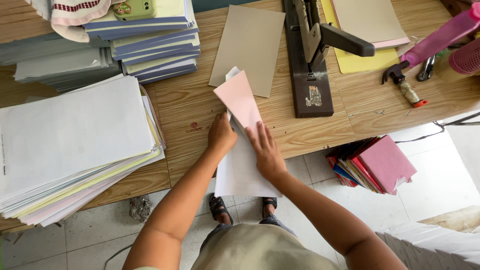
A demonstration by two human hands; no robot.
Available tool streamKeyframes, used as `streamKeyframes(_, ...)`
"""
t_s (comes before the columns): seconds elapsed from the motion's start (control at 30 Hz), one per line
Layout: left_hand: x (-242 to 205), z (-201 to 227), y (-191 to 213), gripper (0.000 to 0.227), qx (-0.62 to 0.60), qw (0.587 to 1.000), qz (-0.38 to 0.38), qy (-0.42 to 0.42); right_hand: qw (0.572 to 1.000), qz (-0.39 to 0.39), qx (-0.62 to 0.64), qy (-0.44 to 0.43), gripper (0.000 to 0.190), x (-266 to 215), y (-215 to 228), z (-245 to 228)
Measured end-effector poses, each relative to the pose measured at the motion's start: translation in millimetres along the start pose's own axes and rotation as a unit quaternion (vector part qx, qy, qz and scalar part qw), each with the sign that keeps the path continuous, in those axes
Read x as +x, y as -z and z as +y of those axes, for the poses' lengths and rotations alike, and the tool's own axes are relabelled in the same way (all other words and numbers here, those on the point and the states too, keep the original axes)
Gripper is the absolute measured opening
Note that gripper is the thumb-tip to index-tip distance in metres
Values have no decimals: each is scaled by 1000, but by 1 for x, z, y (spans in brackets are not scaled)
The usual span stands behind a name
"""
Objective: The person folds a stack of white paper in half and then uses a manual binding machine to staple the folded edge. The person repeats this process for multiple sheets of paper.
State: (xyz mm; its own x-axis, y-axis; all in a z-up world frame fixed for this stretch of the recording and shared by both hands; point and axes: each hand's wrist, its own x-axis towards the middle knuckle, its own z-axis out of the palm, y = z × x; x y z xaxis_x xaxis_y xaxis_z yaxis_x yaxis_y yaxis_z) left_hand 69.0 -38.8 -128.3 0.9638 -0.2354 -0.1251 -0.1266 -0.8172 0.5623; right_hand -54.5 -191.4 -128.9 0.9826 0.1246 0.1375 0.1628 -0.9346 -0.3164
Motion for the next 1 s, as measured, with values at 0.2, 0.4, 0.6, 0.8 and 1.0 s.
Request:
streamKeyframes(0.2,-78,50,32,77,68,996,-11,-57,892,-26,350,-286,94,23,19,24)
streamKeyframes(0.4,-53,33,28,69,-4,1000,5,3,999,28,23,23,104,-25,-3,-22)
streamKeyframes(0.6,-73,35,19,59,44,993,50,-94,883,-3,377,-280,97,5,39,12)
streamKeyframes(0.8,-41,1,0,81,-143,981,-39,126,969,2,243,-53,100,-25,20,-18)
streamKeyframes(1.0,-10,-53,-39,60,-171,971,-43,161,927,-9,294,-234,63,-21,-2,26)
